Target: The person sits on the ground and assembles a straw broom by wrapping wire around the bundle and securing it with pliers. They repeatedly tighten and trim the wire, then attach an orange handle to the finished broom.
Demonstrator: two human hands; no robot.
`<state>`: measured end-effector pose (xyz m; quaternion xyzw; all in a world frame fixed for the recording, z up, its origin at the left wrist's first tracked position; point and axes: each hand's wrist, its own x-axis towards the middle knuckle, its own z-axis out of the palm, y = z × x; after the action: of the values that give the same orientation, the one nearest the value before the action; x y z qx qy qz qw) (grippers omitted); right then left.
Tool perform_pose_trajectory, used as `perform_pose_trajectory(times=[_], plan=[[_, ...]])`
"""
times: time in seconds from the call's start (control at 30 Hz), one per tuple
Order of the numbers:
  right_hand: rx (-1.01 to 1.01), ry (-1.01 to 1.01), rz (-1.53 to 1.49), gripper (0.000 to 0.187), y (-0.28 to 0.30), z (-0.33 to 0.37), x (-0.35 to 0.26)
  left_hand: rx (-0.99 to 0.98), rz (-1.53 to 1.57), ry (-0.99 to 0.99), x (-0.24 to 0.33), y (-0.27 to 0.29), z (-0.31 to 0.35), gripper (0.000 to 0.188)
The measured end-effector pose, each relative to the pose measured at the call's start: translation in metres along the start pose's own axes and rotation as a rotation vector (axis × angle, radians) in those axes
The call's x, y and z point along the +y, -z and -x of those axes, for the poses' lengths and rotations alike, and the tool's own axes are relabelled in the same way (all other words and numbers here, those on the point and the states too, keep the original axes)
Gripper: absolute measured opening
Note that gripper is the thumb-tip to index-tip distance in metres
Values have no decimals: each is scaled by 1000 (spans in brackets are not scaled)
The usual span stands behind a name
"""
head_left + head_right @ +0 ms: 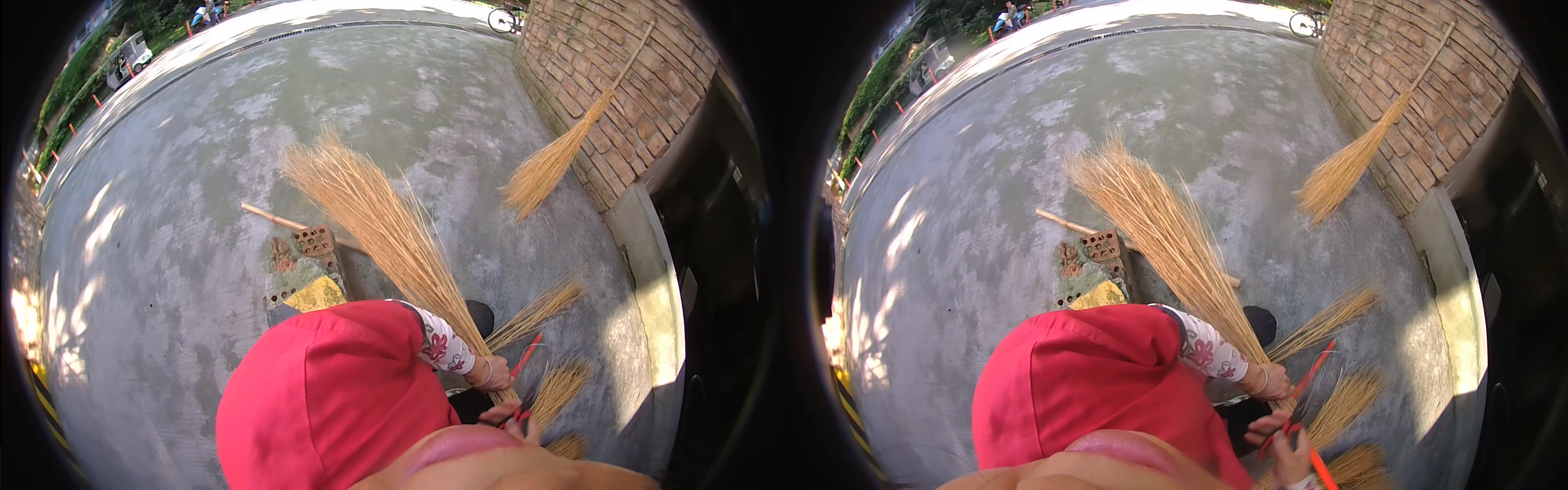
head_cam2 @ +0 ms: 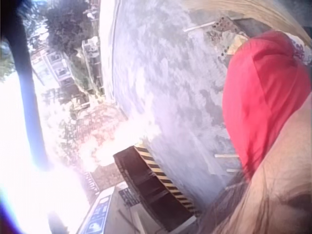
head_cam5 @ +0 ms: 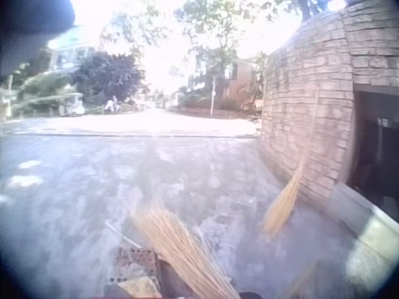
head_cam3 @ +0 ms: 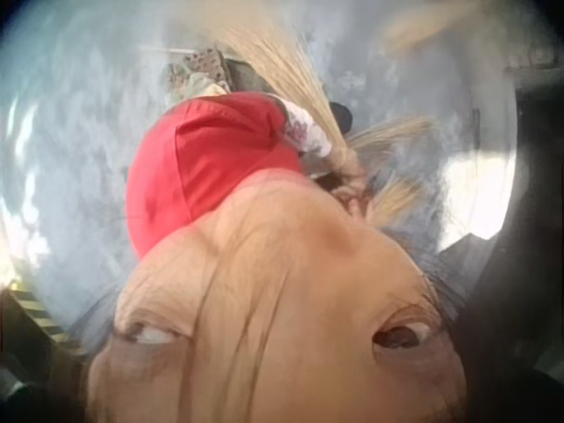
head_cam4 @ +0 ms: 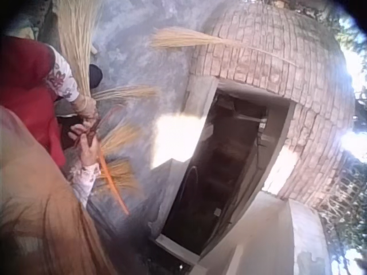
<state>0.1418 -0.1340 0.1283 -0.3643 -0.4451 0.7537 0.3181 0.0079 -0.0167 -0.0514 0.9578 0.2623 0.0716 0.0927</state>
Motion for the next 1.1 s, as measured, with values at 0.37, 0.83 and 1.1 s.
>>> perform_pose_trajectory(times=[0.37, 0.83, 1.1], plan=[[-303, 753, 580, 48, -58, -139, -196, -145, -71, 9, -9, 12, 2, 30], [786, -63, 1125, 46, 24, 35, 162, -669, 479, 27, -32, 47, -36, 46], [990, -107, 1338, 48, 10, 3, 165, -790, 747, 79, -56, 17, -47, 32]])
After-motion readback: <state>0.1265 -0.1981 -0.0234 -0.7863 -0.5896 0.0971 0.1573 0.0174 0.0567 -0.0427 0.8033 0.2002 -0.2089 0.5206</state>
